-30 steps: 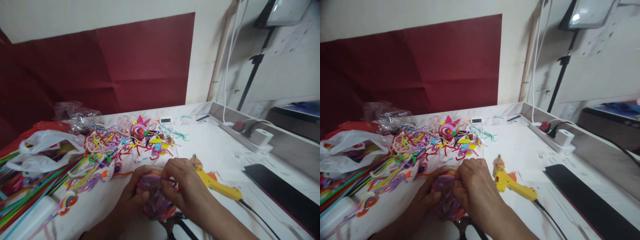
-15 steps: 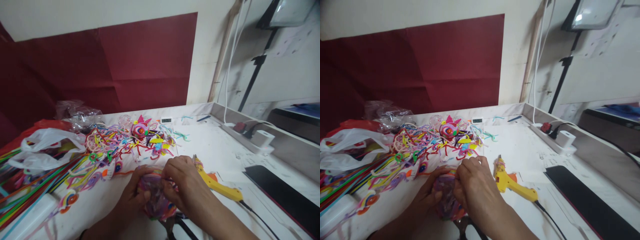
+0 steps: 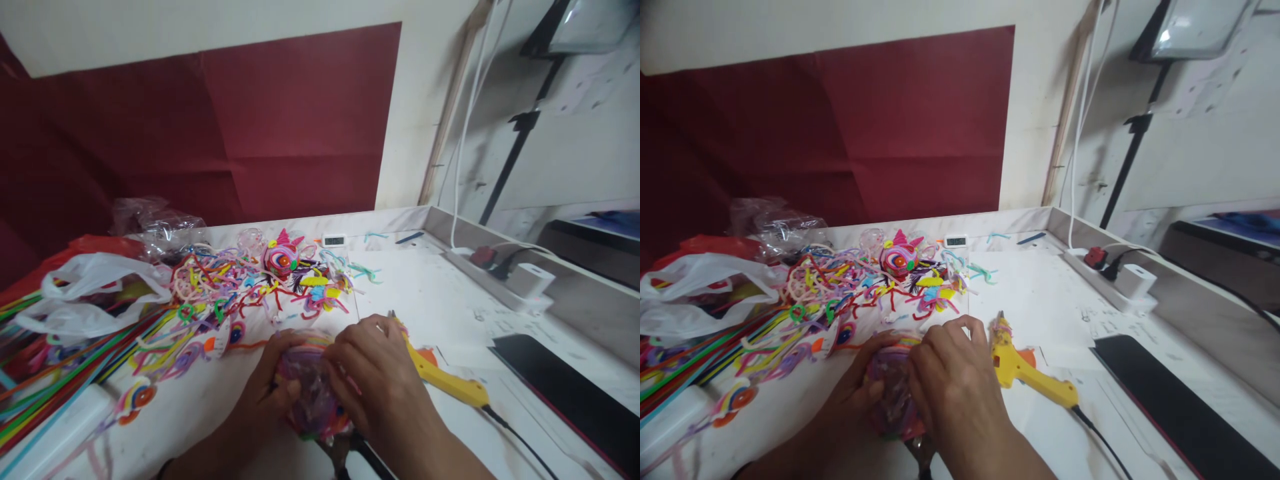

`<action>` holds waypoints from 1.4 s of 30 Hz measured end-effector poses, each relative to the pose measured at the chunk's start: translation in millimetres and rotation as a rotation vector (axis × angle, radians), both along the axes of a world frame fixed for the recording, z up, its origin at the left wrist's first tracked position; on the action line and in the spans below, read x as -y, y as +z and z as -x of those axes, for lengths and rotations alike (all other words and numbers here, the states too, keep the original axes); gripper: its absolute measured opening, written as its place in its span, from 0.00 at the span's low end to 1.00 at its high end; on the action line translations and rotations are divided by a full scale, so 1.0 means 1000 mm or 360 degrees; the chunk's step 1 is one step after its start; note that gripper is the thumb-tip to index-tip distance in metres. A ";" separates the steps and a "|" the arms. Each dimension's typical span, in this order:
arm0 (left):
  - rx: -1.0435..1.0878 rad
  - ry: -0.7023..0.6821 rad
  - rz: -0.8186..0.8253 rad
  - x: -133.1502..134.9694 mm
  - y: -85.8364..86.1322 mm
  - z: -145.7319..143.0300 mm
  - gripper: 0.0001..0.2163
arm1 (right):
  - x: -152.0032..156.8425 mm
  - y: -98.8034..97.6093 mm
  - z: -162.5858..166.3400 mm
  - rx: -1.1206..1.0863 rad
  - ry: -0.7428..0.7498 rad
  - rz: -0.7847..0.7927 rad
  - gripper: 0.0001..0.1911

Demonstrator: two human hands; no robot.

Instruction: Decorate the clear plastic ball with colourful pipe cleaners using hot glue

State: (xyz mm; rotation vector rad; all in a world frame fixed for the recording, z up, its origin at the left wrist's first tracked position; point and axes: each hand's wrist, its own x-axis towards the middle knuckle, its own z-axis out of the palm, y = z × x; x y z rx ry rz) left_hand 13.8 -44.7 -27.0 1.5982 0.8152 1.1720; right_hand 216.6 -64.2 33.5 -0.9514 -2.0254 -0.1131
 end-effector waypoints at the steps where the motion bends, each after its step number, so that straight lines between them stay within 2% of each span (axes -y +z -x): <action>1: -0.0004 -0.0015 0.0008 0.000 -0.001 0.000 0.21 | 0.001 0.000 0.000 -0.0021 -0.0001 -0.0026 0.11; 6: -0.0038 -0.0073 0.0000 0.001 -0.001 0.001 0.21 | 0.004 -0.002 0.002 -0.0160 0.0069 0.0001 0.09; 11: -0.0012 -0.0022 -0.0047 0.002 0.001 -0.001 0.19 | 0.004 -0.006 0.002 -0.0424 0.0130 0.0174 0.08; 15: -0.0014 0.0002 -0.0091 0.001 0.001 -0.001 0.19 | 0.003 -0.007 0.001 -0.0455 0.0129 0.0324 0.09; 17: -0.0028 0.0012 -0.0079 0.001 -0.001 -0.001 0.20 | 0.002 -0.006 0.001 -0.0448 0.0087 0.0459 0.09; 21: -0.0003 -0.0020 0.0016 0.000 -0.003 0.000 0.21 | 0.001 -0.004 0.002 -0.0580 -0.0065 0.0911 0.03; 24: -0.0020 0.0009 -0.0033 -0.001 -0.006 0.001 0.21 | -0.001 0.000 0.002 -0.0630 -0.0062 0.1085 0.04; 34: 0.0015 0.0015 -0.0010 0.000 -0.007 0.000 0.20 | -0.009 0.010 0.002 -0.0755 -0.0037 0.1393 0.05; 39: 0.0019 -0.0083 0.0105 -0.003 -0.006 0.002 0.21 | -0.013 0.013 0.004 -0.0714 -0.0061 0.1355 0.05; 42: -0.0076 -0.0015 -0.0020 -0.006 -0.005 0.005 0.21 | -0.014 0.014 0.005 -0.0725 -0.0038 0.1362 0.05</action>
